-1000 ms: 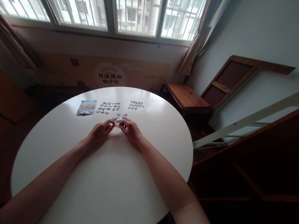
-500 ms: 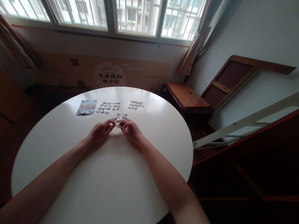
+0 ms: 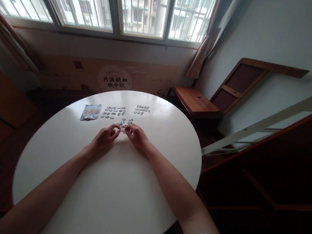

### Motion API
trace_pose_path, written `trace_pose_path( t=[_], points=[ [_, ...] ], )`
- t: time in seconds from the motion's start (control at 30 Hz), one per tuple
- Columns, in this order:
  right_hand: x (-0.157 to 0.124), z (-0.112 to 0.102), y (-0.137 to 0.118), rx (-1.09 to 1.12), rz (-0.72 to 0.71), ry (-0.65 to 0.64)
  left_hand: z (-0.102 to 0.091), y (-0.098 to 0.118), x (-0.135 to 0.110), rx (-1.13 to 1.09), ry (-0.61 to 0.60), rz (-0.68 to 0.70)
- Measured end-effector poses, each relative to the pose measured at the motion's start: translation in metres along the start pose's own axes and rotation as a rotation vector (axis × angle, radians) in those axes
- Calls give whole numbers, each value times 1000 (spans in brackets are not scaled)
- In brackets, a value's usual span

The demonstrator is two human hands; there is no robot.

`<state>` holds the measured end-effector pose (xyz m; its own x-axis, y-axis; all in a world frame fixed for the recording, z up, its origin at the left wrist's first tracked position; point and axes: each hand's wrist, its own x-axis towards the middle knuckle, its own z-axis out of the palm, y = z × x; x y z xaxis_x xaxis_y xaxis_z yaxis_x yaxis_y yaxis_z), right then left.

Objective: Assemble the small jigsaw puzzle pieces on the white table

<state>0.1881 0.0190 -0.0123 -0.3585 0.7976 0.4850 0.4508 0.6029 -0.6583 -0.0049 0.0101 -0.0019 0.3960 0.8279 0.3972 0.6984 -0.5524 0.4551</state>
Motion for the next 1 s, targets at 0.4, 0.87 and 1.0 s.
trace_pose_path(
  t=[0.4,0.87,1.0],
  points=[
    [0,0,1,9,-11,3,0,0,0,8,0,-8],
    [0,-1,0,4,1,-17,4,-5,-1,43,3,3],
    [0,-1,0,10,-2,-18,4,-5,-1,45,4,-3]
  ],
)
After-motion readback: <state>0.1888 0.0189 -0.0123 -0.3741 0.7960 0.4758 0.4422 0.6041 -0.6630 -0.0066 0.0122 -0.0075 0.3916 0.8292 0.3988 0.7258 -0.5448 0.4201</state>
